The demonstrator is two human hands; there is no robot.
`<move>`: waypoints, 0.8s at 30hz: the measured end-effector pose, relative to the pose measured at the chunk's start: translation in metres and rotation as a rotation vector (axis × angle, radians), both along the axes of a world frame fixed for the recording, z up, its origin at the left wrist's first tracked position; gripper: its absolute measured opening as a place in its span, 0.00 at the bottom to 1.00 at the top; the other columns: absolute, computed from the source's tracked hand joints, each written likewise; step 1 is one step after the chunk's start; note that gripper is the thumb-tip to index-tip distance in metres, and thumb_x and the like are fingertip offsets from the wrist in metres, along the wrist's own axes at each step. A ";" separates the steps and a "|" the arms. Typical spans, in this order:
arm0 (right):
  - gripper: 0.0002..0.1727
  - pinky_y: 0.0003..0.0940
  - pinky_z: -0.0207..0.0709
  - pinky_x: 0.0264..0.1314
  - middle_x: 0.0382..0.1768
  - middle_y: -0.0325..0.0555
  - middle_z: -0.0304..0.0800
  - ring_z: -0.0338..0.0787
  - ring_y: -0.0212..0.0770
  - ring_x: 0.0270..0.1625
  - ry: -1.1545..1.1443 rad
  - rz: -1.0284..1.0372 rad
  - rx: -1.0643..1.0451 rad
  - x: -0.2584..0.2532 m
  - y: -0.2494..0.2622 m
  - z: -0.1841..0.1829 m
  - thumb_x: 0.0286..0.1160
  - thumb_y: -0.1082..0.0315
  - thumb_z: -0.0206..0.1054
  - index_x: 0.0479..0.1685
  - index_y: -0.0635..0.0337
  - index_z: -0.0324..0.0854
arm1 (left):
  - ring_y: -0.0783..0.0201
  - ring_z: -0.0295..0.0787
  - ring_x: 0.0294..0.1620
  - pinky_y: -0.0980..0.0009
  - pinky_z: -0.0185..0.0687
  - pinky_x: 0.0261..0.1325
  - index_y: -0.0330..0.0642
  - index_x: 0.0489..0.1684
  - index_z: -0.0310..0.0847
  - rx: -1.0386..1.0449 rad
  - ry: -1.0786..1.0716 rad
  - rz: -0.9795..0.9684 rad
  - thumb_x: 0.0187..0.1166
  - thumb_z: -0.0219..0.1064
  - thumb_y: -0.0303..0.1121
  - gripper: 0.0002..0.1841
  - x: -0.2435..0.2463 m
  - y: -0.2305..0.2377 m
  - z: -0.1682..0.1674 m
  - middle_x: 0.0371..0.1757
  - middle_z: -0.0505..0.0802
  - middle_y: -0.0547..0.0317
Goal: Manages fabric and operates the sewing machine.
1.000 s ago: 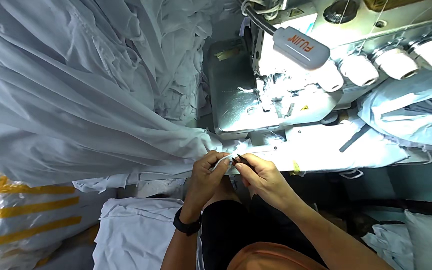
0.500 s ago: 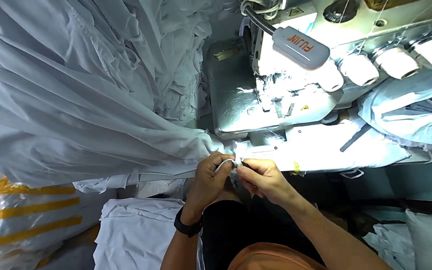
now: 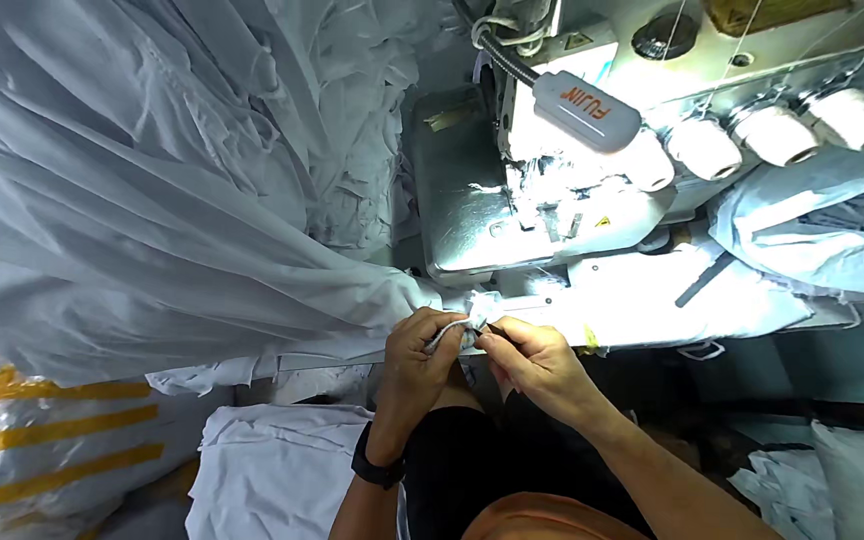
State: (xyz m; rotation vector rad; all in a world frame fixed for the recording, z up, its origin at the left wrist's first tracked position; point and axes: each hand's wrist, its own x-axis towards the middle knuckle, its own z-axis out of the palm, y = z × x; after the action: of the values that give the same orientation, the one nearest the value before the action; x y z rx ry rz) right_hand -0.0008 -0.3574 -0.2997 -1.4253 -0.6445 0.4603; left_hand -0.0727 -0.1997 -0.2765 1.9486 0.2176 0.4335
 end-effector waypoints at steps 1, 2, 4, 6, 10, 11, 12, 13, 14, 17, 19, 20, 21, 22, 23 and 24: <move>0.13 0.06 0.66 0.24 0.19 0.24 0.77 0.72 0.10 0.20 0.007 -0.019 -0.001 0.000 0.001 0.000 0.87 0.67 0.57 0.35 0.62 0.83 | 0.85 0.83 0.39 0.85 0.78 0.49 0.32 0.38 0.92 -0.006 -0.005 0.002 0.78 0.64 0.25 0.09 0.000 0.000 0.000 0.36 0.92 0.65; 0.12 0.07 0.67 0.24 0.20 0.24 0.78 0.73 0.10 0.21 0.015 -0.055 0.007 -0.001 0.001 0.001 0.86 0.67 0.58 0.35 0.62 0.83 | 0.85 0.84 0.39 0.85 0.79 0.48 0.31 0.38 0.91 -0.015 -0.011 0.002 0.78 0.64 0.25 0.09 0.000 0.000 -0.001 0.36 0.92 0.65; 0.08 0.08 0.72 0.27 0.26 0.25 0.85 0.77 0.11 0.24 0.014 -0.160 0.041 -0.002 0.002 0.000 0.80 0.69 0.64 0.38 0.63 0.86 | 0.84 0.84 0.39 0.87 0.80 0.47 0.30 0.39 0.91 -0.028 -0.015 -0.006 0.78 0.64 0.24 0.09 0.000 0.001 -0.001 0.36 0.92 0.63; 0.06 0.08 0.75 0.29 0.31 0.28 0.90 0.80 0.11 0.27 0.003 -0.225 0.061 0.000 0.003 0.002 0.75 0.71 0.68 0.40 0.66 0.89 | 0.84 0.84 0.39 0.86 0.79 0.47 0.30 0.39 0.91 -0.017 -0.009 -0.020 0.77 0.64 0.24 0.09 -0.001 0.001 -0.001 0.36 0.92 0.63; 0.05 0.07 0.71 0.27 0.28 0.27 0.89 0.78 0.09 0.25 0.020 -0.208 0.047 0.003 0.005 0.002 0.74 0.72 0.69 0.37 0.65 0.89 | 0.84 0.82 0.39 0.79 0.75 0.54 0.35 0.38 0.92 0.049 0.028 -0.048 0.77 0.65 0.27 0.09 -0.002 0.000 -0.001 0.35 0.91 0.67; 0.06 0.06 0.70 0.27 0.25 0.26 0.86 0.76 0.09 0.24 0.002 -0.209 0.041 0.003 0.007 0.000 0.74 0.72 0.68 0.34 0.65 0.89 | 0.83 0.82 0.40 0.77 0.74 0.56 0.36 0.38 0.93 0.068 0.038 -0.049 0.77 0.65 0.27 0.09 -0.002 0.000 -0.001 0.35 0.91 0.68; 0.07 0.06 0.68 0.28 0.23 0.25 0.84 0.74 0.09 0.24 -0.005 -0.201 0.043 0.002 0.008 0.000 0.74 0.73 0.66 0.31 0.64 0.87 | 0.82 0.83 0.40 0.75 0.74 0.58 0.37 0.38 0.93 0.090 0.051 -0.046 0.77 0.65 0.28 0.09 -0.002 0.001 -0.001 0.35 0.92 0.67; 0.07 0.06 0.67 0.26 0.21 0.24 0.81 0.73 0.09 0.23 0.030 -0.173 0.067 0.001 0.007 0.001 0.73 0.73 0.65 0.29 0.62 0.86 | 0.82 0.84 0.41 0.74 0.74 0.59 0.37 0.38 0.93 0.111 0.069 -0.043 0.77 0.64 0.28 0.09 -0.001 0.001 -0.002 0.35 0.92 0.67; 0.07 0.08 0.65 0.23 0.19 0.22 0.78 0.71 0.10 0.20 0.121 -0.102 0.130 -0.001 0.005 0.005 0.73 0.73 0.63 0.29 0.58 0.84 | 0.81 0.85 0.41 0.73 0.74 0.59 0.37 0.38 0.93 0.123 0.088 -0.036 0.78 0.64 0.28 0.10 -0.001 0.002 -0.003 0.35 0.93 0.66; 0.08 0.09 0.68 0.21 0.20 0.22 0.80 0.75 0.12 0.20 0.262 0.377 0.476 0.002 -0.020 0.022 0.84 0.61 0.64 0.36 0.50 0.83 | 0.82 0.84 0.41 0.79 0.76 0.54 0.36 0.40 0.93 0.102 0.139 -0.006 0.80 0.63 0.28 0.10 0.001 0.010 -0.006 0.36 0.92 0.65; 0.09 0.10 0.74 0.29 0.28 0.31 0.85 0.81 0.15 0.28 0.131 0.602 0.573 0.019 -0.033 0.031 0.86 0.61 0.64 0.41 0.55 0.80 | 0.85 0.83 0.40 0.86 0.78 0.49 0.35 0.40 0.92 0.034 0.142 -0.021 0.80 0.63 0.27 0.10 -0.001 0.014 -0.003 0.36 0.91 0.66; 0.09 0.11 0.77 0.35 0.34 0.31 0.88 0.84 0.15 0.34 0.051 0.570 0.520 0.030 -0.035 0.030 0.85 0.60 0.66 0.44 0.55 0.82 | 0.85 0.83 0.39 0.86 0.78 0.48 0.34 0.41 0.91 0.024 0.140 -0.049 0.80 0.63 0.27 0.10 -0.002 0.016 0.000 0.36 0.91 0.66; 0.10 0.11 0.79 0.41 0.40 0.29 0.89 0.85 0.15 0.40 -0.040 0.454 0.408 0.040 -0.034 0.024 0.82 0.59 0.69 0.47 0.55 0.84 | 0.85 0.82 0.39 0.84 0.76 0.50 0.35 0.41 0.91 0.047 0.136 -0.092 0.80 0.63 0.28 0.10 -0.002 0.018 0.003 0.36 0.91 0.66; 0.12 0.12 0.79 0.48 0.46 0.30 0.90 0.84 0.15 0.47 -0.119 0.307 0.284 0.047 -0.027 0.016 0.76 0.61 0.72 0.50 0.59 0.87 | 0.83 0.83 0.40 0.80 0.75 0.53 0.35 0.41 0.92 0.099 0.128 -0.156 0.81 0.63 0.29 0.10 -0.003 0.022 0.008 0.36 0.91 0.66; 0.17 0.16 0.82 0.56 0.53 0.37 0.91 0.86 0.19 0.53 -0.175 0.221 0.196 0.053 -0.019 0.008 0.73 0.64 0.73 0.55 0.66 0.88 | 0.80 0.83 0.41 0.77 0.74 0.55 0.36 0.41 0.92 0.169 0.108 -0.240 0.81 0.64 0.30 0.10 -0.001 0.027 0.015 0.35 0.91 0.64; 0.20 0.18 0.83 0.63 0.59 0.44 0.90 0.87 0.23 0.60 -0.205 0.214 0.151 0.059 -0.011 0.003 0.75 0.67 0.71 0.61 0.71 0.86 | 0.78 0.84 0.41 0.74 0.73 0.56 0.38 0.42 0.93 0.242 0.082 -0.331 0.81 0.64 0.31 0.10 0.002 0.033 0.025 0.35 0.92 0.63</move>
State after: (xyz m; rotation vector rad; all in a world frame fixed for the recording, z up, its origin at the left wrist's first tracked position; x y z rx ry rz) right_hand 0.0580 -0.3681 -0.2969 -1.2755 -0.9835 0.4257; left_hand -0.0704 -0.1669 -0.2519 2.1919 -0.1110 0.1667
